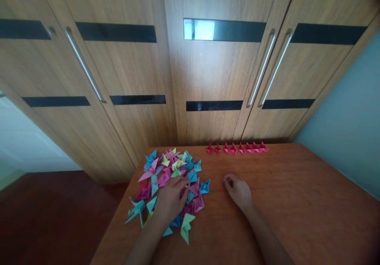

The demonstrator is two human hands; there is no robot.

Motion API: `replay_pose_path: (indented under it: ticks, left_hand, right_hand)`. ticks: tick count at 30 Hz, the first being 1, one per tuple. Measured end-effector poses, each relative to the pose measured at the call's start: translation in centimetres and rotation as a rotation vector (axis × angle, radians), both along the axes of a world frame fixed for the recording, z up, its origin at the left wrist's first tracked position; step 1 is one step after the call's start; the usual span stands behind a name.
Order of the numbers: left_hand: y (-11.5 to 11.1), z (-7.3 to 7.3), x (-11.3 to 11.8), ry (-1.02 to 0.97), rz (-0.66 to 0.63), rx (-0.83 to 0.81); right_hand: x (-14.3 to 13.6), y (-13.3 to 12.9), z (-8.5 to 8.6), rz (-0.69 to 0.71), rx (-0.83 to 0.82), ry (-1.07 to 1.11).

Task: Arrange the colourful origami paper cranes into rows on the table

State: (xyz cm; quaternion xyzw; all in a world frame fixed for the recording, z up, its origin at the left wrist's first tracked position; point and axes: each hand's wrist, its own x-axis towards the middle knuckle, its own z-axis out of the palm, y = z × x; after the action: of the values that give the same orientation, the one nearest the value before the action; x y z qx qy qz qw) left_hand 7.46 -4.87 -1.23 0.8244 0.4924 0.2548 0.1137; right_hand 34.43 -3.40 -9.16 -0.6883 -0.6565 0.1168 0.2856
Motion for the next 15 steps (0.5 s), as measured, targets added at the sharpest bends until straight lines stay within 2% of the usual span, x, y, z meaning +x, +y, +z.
replay_pose_path:
  ticks: [4, 8, 15]
  left_hand:
    - [-2.2, 0.4, 1.0, 0.031, -0.037, -0.021]
    - [-3.9, 0.5, 2.3, 0.192, -0.053, -0.046]
    - [-4.3, -0.9, 3.0, 0.391, -0.001, -0.02]
  right_hand:
    - [0.1, 0.0, 0.0, 0.009, 0.003, 0.015]
    - [0.0, -0.2, 0.3, 0.035, 0.001, 0.005]
    - [0.1, -0.3, 0.6, 0.049, 0.005, 0.01]
